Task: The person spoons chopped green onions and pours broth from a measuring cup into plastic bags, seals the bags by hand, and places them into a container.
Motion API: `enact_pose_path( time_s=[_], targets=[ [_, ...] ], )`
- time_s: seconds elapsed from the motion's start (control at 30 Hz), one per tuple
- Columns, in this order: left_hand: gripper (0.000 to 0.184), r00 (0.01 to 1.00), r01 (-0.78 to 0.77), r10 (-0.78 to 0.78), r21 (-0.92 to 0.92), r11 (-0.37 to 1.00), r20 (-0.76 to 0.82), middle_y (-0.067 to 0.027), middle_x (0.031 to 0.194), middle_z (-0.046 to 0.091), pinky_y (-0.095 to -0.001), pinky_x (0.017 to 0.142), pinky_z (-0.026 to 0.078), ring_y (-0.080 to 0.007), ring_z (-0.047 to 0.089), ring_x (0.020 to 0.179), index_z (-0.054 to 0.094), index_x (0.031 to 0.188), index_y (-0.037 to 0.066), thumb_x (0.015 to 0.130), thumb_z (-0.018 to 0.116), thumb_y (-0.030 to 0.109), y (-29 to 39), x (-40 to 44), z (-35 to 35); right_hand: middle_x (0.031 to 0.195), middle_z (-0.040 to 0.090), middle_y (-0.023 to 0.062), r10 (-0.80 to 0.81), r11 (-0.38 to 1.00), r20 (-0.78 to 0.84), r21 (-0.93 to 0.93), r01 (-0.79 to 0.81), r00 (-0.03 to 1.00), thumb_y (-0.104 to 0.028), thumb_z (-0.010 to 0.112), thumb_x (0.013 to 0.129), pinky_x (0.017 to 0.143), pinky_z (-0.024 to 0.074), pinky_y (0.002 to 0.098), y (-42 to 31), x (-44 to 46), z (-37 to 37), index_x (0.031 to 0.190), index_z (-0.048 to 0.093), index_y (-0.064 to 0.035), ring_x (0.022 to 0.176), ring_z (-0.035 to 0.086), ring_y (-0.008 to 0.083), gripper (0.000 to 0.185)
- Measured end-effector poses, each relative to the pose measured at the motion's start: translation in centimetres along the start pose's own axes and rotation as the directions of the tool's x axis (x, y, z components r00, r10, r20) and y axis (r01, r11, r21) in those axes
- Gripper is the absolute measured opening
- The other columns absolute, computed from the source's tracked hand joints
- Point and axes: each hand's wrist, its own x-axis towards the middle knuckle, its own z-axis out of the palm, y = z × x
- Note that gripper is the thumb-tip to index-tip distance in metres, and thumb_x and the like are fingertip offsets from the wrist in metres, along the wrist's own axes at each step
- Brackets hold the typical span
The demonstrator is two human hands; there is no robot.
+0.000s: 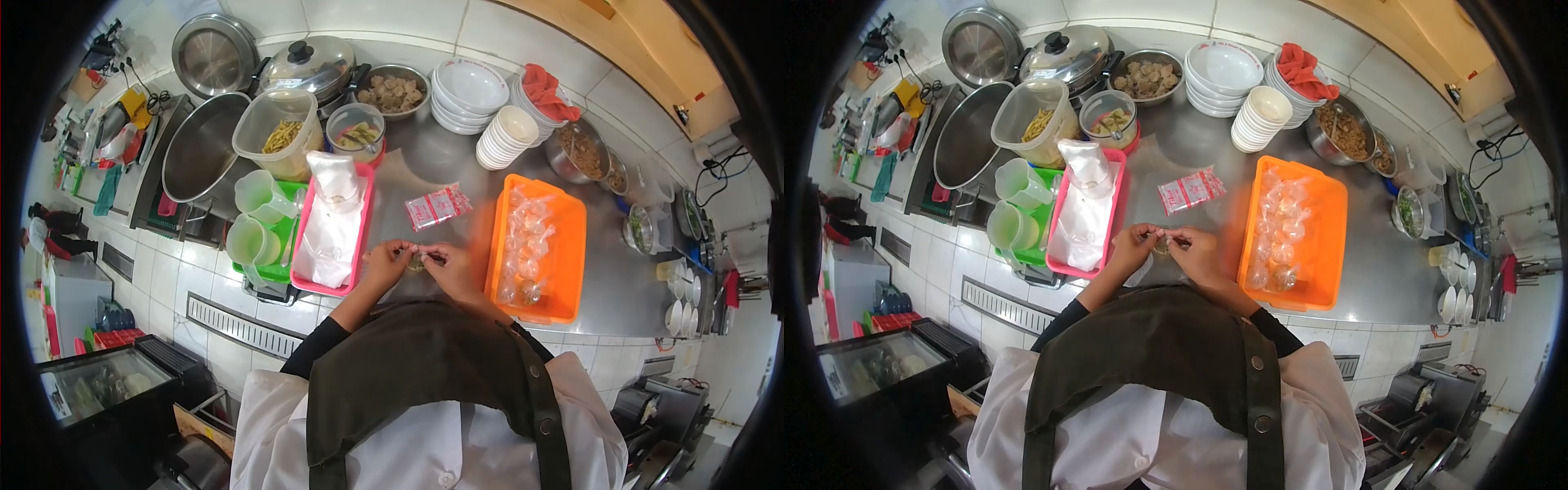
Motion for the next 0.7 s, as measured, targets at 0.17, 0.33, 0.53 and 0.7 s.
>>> enact_pose_path(
  time_s=[0.17,0.33,0.53,0.7],
  targets=[
    [0.019,0.999,0.008,-0.002,-0.154,0.988,0.035,-0.0017,0.078,0.067,-0.0231,0.066,0.042,-0.0057,0.056,0.072,0.068,0.098,0.002,0.089,0.065,0.019,-1.3,0.9,-0.2,0.097,0.071,0.0085,0.142,0.984,0.195,0.081,-0.16,0.97,0.003,0.061,0.084,0.071,0.051,0.0233,0.2,1.7,-0.4,0.098,0.072,-0.0014,0.08,0.066,0.0106,0.018],
    [0.016,0.995,-0.024,0.055,-0.346,0.938,0.079,-0.0007,0.083,0.066,-0.0221,0.069,0.044,-0.0054,0.056,0.077,0.066,0.099,0.0,0.091,0.062,0.013,-1.7,1.4,-0.6,0.091,0.07,0.0062,-0.026,0.99,0.19,-0.129,0.052,0.982,0.004,0.064,0.081,0.065,0.0481,0.024,-0.3,2.9,-0.5,0.092,0.074,-0.0055,0.071,0.062,0.011,0.017],
    [0.015,0.987,0.023,0.068,-0.539,0.842,0.147,0.0,0.088,0.066,-0.0217,0.069,0.043,-0.0049,0.056,0.079,0.065,0.099,0.0,0.092,0.061,0.013,-2.8,1.8,-0.4,0.078,0.066,0.0023,-0.015,0.989,0.181,-0.143,0.041,0.983,0.0,0.072,0.076,0.064,0.0465,0.0244,0.5,3.8,-0.1,0.087,0.073,-0.0044,0.07,0.058,0.0092,0.011],
    [0.016,0.985,-0.007,0.105,-0.57,0.822,0.139,-0.0008,0.089,0.065,-0.0218,0.071,0.044,-0.0056,0.056,0.082,0.064,0.101,0.0,0.093,0.061,0.013,-2.7,1.8,-0.2,0.077,0.067,0.0002,0.241,0.962,0.218,-0.182,-0.203,0.946,-0.008,0.079,0.073,0.065,0.047,0.0243,-0.4,5.0,-0.9,0.088,0.073,-0.0037,0.071,0.057,0.0075,0.017]
  ],
)
